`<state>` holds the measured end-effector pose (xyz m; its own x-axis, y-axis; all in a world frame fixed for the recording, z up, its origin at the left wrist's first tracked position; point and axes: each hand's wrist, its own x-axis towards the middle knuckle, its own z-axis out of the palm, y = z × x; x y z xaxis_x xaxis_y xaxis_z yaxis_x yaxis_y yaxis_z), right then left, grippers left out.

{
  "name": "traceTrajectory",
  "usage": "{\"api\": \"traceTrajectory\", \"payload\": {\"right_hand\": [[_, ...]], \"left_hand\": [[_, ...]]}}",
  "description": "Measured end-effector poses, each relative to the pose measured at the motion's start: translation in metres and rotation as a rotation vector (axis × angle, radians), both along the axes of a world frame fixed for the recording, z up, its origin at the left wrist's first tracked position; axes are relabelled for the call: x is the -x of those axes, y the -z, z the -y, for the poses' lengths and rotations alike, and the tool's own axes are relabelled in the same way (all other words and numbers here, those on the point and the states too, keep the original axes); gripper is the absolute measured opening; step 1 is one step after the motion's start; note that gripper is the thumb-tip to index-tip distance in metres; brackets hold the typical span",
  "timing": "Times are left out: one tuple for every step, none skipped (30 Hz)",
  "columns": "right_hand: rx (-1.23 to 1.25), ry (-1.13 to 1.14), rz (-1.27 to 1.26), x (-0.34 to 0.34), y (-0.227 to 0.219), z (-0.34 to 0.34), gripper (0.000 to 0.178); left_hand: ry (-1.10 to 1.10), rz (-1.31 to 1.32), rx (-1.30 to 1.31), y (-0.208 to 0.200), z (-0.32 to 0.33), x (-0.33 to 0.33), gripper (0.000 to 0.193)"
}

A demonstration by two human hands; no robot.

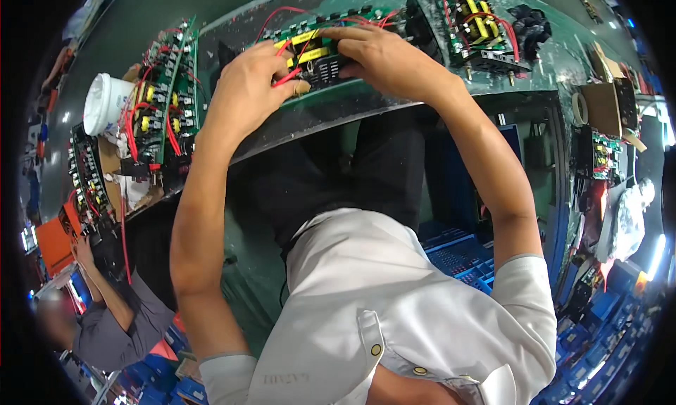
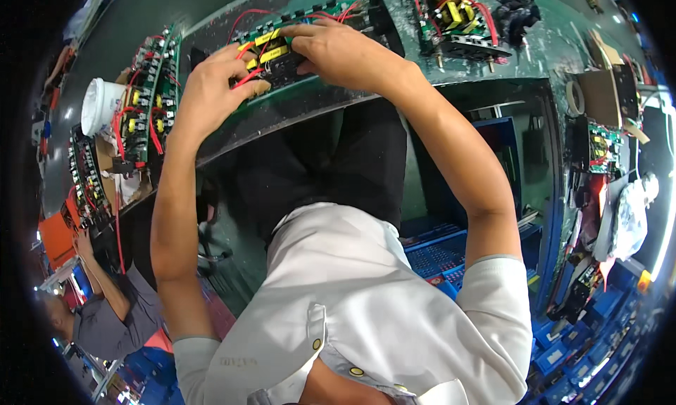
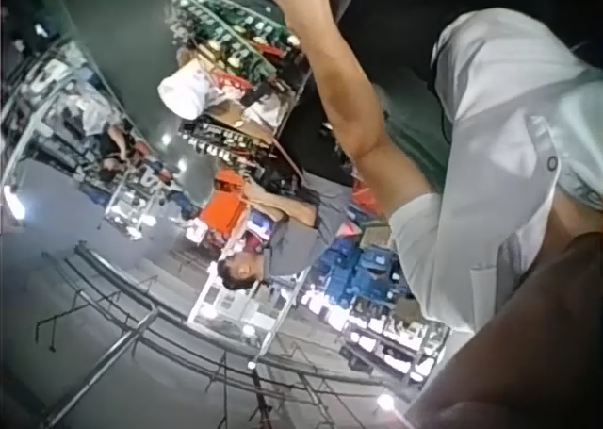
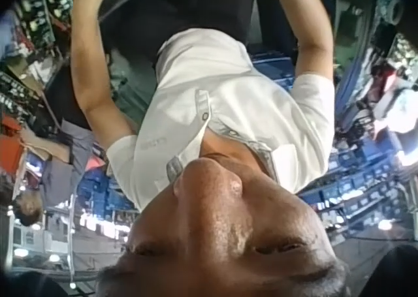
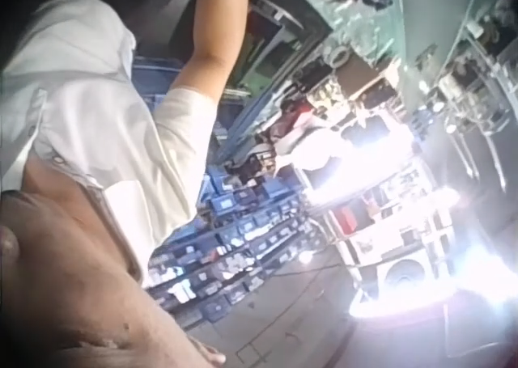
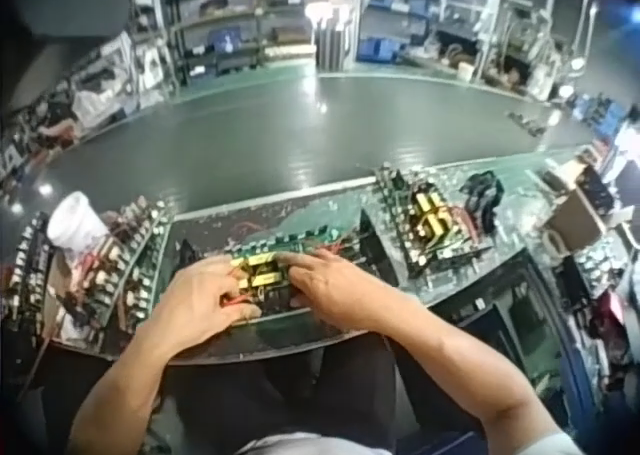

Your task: Plugging wires into connectors and attaching plastic components to printed circuit boards on an assembly line.

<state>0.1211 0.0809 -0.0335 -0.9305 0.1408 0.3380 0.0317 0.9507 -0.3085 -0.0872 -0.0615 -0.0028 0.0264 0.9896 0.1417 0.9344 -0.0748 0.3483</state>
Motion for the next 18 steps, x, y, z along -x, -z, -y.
{"api": "traceTrajectory", "payload": {"right_hand": [[0.111,0.039,0.059,-0.002,-0.006,0.002,0.021],[0.055,0.069,0.037,-0.006,-0.015,0.003,0.02],[0.002,0.105,0.02,-0.014,-0.024,0.005,0.02],[-0.098,0.169,-0.07,-0.026,-0.028,0.004,0.018],[-0.082,0.244,-0.102,-0.039,-0.041,0.003,0.017],[-0.063,0.32,-0.13,-0.053,-0.052,0.0,0.017],[-0.07,0.406,-0.215,-0.066,-0.06,-0.003,0.019],[0.071,0.475,-0.236,-0.078,-0.063,-0.006,0.024],[0.218,0.533,-0.26,-0.086,-0.066,-0.008,0.029],[0.212,0.564,-0.248,-0.095,-0.067,-0.01,0.035],[0.282,0.561,-0.234,-0.098,-0.068,-0.006,0.033],[0.354,0.554,-0.219,-0.098,-0.067,-0.004,0.031],[0.387,0.401,-0.265,-0.091,-0.058,-0.006,0.022],[0.325,0.313,-0.196,-0.086,-0.055,-0.008,0.02],[0.266,0.225,-0.122,-0.076,-0.055,-0.003,0.02],[0.274,0.197,-0.021,-0.065,-0.055,0.007,0.023],[0.175,0.142,-0.011,-0.057,-0.047,0.01,0.023],[0.075,0.081,-0.01,-0.048,-0.04,0.011,0.024]], "left_hand": [[0.015,0.001,-0.083,-0.007,0.005,0.002,0.035],[0.028,0.004,-0.165,-0.014,0.014,0.001,0.037],[-0.034,0.198,-0.169,-0.034,0.02,-0.004,0.039],[-0.123,0.253,-0.28,-0.041,0.031,-0.004,0.037],[-0.219,0.307,-0.393,-0.048,0.047,0.0,0.035],[-0.233,0.539,-0.453,-0.036,0.065,0.006,0.031],[-0.225,0.651,-0.4,-0.031,0.086,0.007,0.027],[-0.216,0.767,-0.344,-0.02,0.105,0.005,0.023],[-0.158,0.83,-0.251,-0.008,0.121,0.002,0.021],[-0.094,0.896,-0.156,0.008,0.132,0.0,0.02],[-0.197,0.956,-0.069,0.03,0.141,-0.009,0.02],[-0.241,0.962,-0.048,0.044,0.147,-0.019,0.014],[-0.31,0.956,0.012,0.05,0.149,-0.028,0.01],[-0.275,0.882,-0.036,0.049,0.15,-0.027,0.011],[-0.244,0.813,-0.079,0.037,0.146,-0.029,0.012],[-0.248,0.676,-0.256,0.027,0.137,-0.027,0.017],[-0.255,0.583,-0.348,0.006,0.12,-0.027,0.021],[-0.234,0.455,-0.381,-0.014,0.104,-0.027,0.026]]}}
